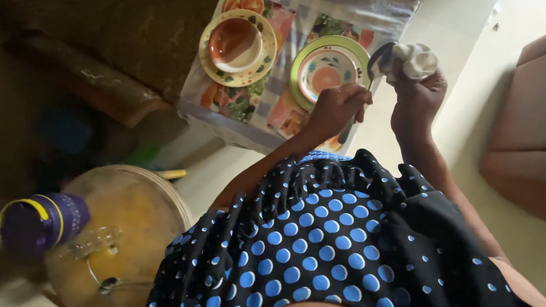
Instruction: Wiping and drying spoons with a cloth at a dining table.
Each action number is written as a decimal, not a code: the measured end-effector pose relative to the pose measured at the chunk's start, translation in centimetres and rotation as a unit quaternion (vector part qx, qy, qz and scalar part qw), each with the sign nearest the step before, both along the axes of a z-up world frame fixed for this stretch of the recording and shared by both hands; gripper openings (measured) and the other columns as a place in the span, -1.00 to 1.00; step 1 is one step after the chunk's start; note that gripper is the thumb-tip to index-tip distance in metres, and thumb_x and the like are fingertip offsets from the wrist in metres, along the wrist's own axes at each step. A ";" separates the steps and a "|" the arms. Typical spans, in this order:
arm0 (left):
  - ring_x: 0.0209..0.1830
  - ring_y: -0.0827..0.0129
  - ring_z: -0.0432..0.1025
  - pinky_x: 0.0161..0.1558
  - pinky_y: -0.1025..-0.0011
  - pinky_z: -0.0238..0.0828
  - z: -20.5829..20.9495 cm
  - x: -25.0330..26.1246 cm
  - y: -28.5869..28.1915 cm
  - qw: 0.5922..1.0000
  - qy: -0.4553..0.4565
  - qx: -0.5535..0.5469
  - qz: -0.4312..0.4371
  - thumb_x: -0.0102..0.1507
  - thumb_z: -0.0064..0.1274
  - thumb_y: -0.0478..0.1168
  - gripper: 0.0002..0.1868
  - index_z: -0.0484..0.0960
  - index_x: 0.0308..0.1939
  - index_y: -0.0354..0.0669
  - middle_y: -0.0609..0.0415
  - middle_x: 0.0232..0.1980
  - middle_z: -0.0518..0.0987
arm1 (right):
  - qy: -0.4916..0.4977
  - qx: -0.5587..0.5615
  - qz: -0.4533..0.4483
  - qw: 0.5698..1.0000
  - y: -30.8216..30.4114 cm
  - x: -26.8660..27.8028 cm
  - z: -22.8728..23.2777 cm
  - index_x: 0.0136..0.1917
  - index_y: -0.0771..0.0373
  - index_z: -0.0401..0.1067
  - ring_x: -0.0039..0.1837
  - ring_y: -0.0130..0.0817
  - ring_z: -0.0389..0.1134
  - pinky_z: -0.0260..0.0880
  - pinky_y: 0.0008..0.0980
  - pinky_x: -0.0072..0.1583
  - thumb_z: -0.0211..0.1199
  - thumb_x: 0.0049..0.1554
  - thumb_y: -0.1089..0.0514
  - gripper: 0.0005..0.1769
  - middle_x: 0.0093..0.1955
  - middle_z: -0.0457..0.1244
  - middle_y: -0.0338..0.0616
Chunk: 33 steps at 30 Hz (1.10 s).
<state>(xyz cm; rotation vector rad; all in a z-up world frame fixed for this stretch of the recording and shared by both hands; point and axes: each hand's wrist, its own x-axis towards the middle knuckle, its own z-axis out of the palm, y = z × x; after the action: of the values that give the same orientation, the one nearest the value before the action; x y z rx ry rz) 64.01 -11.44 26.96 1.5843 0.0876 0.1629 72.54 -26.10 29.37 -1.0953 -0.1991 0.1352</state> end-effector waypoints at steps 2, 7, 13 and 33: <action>-0.52 0.59 0.47 -0.38 0.54 0.39 -0.6 0.9 -0.9 1.000 0.000 -0.022 0.008 0.39 0.02 -0.22 -0.81 0.67 -0.21 -0.25 0.14 -0.53 0.58 | 0.010 0.007 0.009 1.000 -1.3 1.5 -0.6 0.23 0.38 0.47 0.02 -0.38 0.41 0.41 -0.45 0.03 0.38 0.25 0.41 -0.72 0.04 0.40 -0.10; -0.54 0.60 0.38 -0.42 0.55 0.29 0.6 2.4 -2.8 0.997 0.038 -0.053 0.051 0.41 0.03 -0.21 -0.78 0.68 -0.21 -0.27 0.15 -0.55 0.53 | 0.062 0.019 0.029 0.997 -3.4 4.1 -1.1 0.27 0.32 0.39 0.04 -0.28 0.47 0.49 -0.39 0.02 0.28 0.21 0.42 -0.64 0.08 0.41 -0.01; -0.50 0.61 0.42 -0.38 0.54 0.38 -0.6 3.6 -4.9 0.995 0.017 -0.083 0.061 0.42 -0.01 -0.23 -0.81 0.67 -0.17 -0.24 0.17 -0.50 0.56 | 0.125 0.080 0.176 0.973 -3.9 2.7 1.5 0.27 0.36 0.41 0.16 -0.25 0.46 0.55 -0.34 0.18 0.20 0.21 0.41 -0.66 0.14 0.39 -0.02; -0.53 0.58 0.49 -0.39 0.50 0.43 0.1 2.2 -5.8 0.999 0.025 0.036 0.029 0.36 0.05 -0.25 -0.85 0.69 -0.19 -0.23 0.14 -0.54 0.59 | -0.009 0.045 0.138 0.989 -4.7 4.9 -0.2 0.22 0.36 0.43 0.13 -0.25 0.47 0.54 -0.28 0.21 0.34 0.25 0.36 -0.73 0.11 0.41 0.01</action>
<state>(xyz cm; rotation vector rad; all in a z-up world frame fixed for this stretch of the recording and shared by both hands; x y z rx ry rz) 66.21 -17.27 27.02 1.6593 0.1690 0.1742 77.39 -30.75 29.17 -0.9745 -0.3700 0.3615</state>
